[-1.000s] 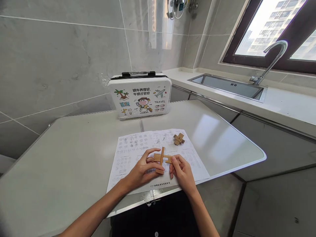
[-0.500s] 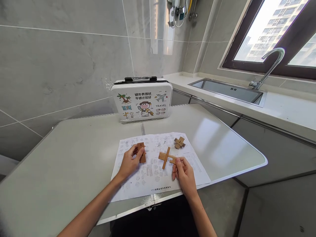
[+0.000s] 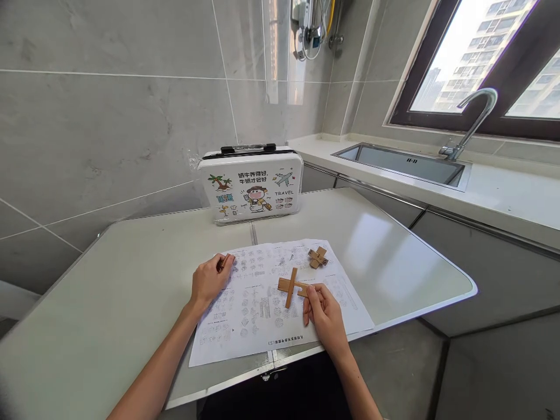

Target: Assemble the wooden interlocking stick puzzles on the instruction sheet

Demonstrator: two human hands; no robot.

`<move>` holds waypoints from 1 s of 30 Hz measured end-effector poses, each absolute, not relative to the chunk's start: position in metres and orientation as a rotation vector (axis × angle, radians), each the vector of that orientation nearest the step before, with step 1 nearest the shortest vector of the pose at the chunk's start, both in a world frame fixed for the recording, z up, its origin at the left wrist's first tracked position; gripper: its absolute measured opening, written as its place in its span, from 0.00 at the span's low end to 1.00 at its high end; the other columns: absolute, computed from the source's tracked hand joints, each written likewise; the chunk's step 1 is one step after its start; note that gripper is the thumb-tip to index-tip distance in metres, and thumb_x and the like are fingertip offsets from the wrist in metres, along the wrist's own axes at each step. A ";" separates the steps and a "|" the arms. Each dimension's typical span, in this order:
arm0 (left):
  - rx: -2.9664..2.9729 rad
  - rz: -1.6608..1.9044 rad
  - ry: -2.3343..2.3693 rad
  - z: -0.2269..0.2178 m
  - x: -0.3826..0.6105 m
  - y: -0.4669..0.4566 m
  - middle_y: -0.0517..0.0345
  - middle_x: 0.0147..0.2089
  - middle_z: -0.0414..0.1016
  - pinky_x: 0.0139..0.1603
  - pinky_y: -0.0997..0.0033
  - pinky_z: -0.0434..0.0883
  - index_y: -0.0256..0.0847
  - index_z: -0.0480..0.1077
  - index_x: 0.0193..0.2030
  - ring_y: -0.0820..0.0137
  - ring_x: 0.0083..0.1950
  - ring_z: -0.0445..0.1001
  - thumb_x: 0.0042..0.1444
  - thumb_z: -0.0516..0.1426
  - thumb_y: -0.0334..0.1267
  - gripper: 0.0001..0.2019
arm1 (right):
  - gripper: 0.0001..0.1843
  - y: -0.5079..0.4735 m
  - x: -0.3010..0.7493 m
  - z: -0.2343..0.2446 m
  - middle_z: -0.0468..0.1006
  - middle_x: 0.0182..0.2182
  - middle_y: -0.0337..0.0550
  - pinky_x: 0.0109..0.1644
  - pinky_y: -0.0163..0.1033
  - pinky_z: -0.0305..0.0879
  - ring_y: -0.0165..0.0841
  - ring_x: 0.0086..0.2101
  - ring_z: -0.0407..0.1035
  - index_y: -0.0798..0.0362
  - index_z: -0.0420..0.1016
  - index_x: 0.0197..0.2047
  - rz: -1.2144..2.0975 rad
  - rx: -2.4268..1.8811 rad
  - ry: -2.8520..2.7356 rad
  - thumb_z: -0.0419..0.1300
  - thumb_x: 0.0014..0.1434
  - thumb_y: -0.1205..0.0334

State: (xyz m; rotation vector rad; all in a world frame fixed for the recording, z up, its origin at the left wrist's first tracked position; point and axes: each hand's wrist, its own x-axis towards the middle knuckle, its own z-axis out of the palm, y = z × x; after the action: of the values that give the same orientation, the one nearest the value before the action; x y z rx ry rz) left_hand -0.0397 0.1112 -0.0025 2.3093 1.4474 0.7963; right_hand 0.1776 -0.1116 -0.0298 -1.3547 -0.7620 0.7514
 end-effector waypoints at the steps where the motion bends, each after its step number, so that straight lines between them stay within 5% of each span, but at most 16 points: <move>1: 2.315 0.804 1.453 -0.003 -0.040 0.112 0.61 0.25 0.71 0.31 0.68 0.61 0.45 0.62 0.27 0.65 0.29 0.69 0.68 0.51 0.53 0.21 | 0.22 -0.112 0.177 -0.029 0.70 0.21 0.34 0.28 0.36 0.61 0.28 0.20 0.64 0.49 0.69 0.35 0.752 -1.362 -0.767 0.56 0.72 0.41; 8: 2.396 0.831 1.459 -0.011 -0.041 0.121 0.55 0.29 0.74 0.46 0.59 0.67 0.45 0.58 0.23 0.59 0.37 0.71 0.67 0.53 0.51 0.21 | 0.21 -0.113 0.178 -0.031 0.71 0.22 0.34 0.29 0.37 0.60 0.29 0.20 0.63 0.49 0.69 0.36 0.755 -1.378 -0.780 0.55 0.73 0.42; 21: 2.418 0.856 1.548 -0.016 -0.041 0.121 0.52 0.34 0.77 0.48 0.56 0.65 0.44 0.64 0.26 0.56 0.41 0.72 0.63 0.58 0.53 0.19 | 0.21 -0.113 0.177 -0.030 0.71 0.21 0.34 0.29 0.37 0.59 0.31 0.21 0.62 0.48 0.69 0.36 0.752 -1.391 -0.787 0.55 0.72 0.41; 30: 2.455 1.003 1.357 -0.006 -0.037 0.111 0.50 0.47 0.76 0.56 0.53 0.68 0.43 0.69 0.43 0.55 0.50 0.73 0.66 0.58 0.48 0.10 | 0.21 -0.116 0.177 -0.028 0.71 0.19 0.35 0.31 0.37 0.60 0.31 0.21 0.61 0.49 0.70 0.37 0.753 -1.429 -0.810 0.55 0.73 0.41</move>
State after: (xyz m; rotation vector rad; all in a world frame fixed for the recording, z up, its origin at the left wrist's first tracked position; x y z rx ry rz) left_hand -0.0365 0.1108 -0.0059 2.4546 1.3568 1.0027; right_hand 0.1771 -0.1163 -0.0275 -1.4291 -0.8103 0.7525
